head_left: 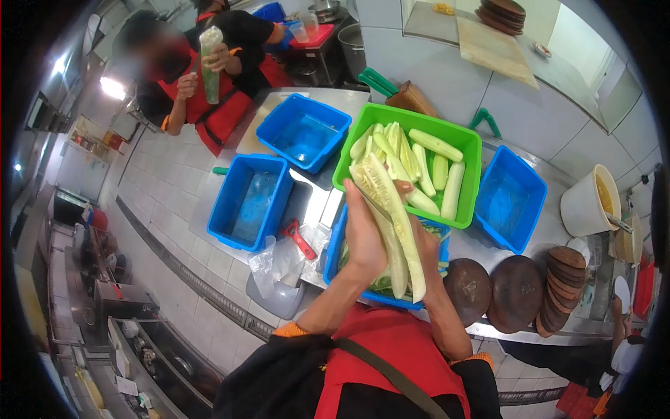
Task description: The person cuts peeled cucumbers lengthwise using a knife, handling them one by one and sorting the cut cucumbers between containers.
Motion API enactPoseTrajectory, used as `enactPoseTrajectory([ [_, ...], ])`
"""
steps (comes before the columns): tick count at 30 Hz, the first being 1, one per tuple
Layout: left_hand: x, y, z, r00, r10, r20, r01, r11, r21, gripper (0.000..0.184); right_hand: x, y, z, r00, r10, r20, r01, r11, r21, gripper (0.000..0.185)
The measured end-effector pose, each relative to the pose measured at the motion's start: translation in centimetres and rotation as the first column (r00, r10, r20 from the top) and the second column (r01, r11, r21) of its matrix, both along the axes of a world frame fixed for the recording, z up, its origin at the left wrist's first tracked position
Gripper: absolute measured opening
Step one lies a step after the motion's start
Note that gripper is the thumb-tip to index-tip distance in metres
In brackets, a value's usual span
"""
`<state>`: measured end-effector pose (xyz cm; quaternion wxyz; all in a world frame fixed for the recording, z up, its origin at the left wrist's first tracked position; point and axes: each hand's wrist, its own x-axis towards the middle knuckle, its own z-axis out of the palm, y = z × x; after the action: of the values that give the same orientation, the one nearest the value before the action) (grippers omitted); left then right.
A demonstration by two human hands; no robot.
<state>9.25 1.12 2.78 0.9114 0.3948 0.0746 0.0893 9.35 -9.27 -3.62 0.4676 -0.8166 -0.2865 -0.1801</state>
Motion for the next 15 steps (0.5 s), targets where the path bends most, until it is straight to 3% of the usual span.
enactPoseTrajectory([
  [1,-0.3,-0.2,-0.9,0.999,0.007,-0.047,-0.005,0.999,0.051,0.066,0.4,-0.2,0.4,0.994,-0.058,0.098,0.065,0.995,-0.072,0.040],
  [2,-0.5,-0.6,-2.1,0.991,0.073,0.111,-0.097,0.966,0.238,0.059,0.8,-0.4,-0.4,0.991,-0.082,0.107,0.096,0.987,-0.128,0.045],
  [3,-1.0,-0.5,-2.1,0.990,0.068,0.123,-0.096,0.966,0.241,0.059,1.2,-0.5,-0.7,0.989,-0.087,0.118,0.101,0.987,-0.122,0.045],
  [4,-1.5,-0.3,-2.0,0.979,0.062,0.196,-0.174,0.757,0.630,0.057,1.5,-0.5,-0.9,0.991,-0.088,0.100,0.098,0.990,-0.099,0.043],
  [5,-1.9,-0.2,-1.9,0.966,0.030,0.255,-0.246,0.397,0.884,0.058,1.7,-0.5,-1.0,0.993,-0.088,0.077,0.094,0.992,-0.080,0.042],
  [7,-1.9,-0.3,-1.4,0.965,0.031,0.262,-0.250,0.426,0.869,0.063,2.2,-0.3,-0.4,0.989,-0.094,0.113,0.102,0.992,-0.072,0.041],
  [9,-2.0,-0.2,-1.5,0.987,0.064,0.144,-0.157,0.461,0.873,0.059,2.3,-0.4,0.3,0.966,-0.147,0.214,0.170,0.981,-0.094,0.042],
  [13,-1.7,-0.2,-1.4,0.971,0.051,0.234,-0.232,0.442,0.867,0.055,3.4,-0.1,-0.1,0.942,-0.165,0.292,0.215,0.965,-0.148,0.042],
  [15,-1.8,-0.3,-0.6,0.979,0.024,0.203,-0.193,0.433,0.881,0.049,4.0,0.2,-0.3,0.899,-0.207,0.386,0.251,0.966,-0.067,0.042],
])
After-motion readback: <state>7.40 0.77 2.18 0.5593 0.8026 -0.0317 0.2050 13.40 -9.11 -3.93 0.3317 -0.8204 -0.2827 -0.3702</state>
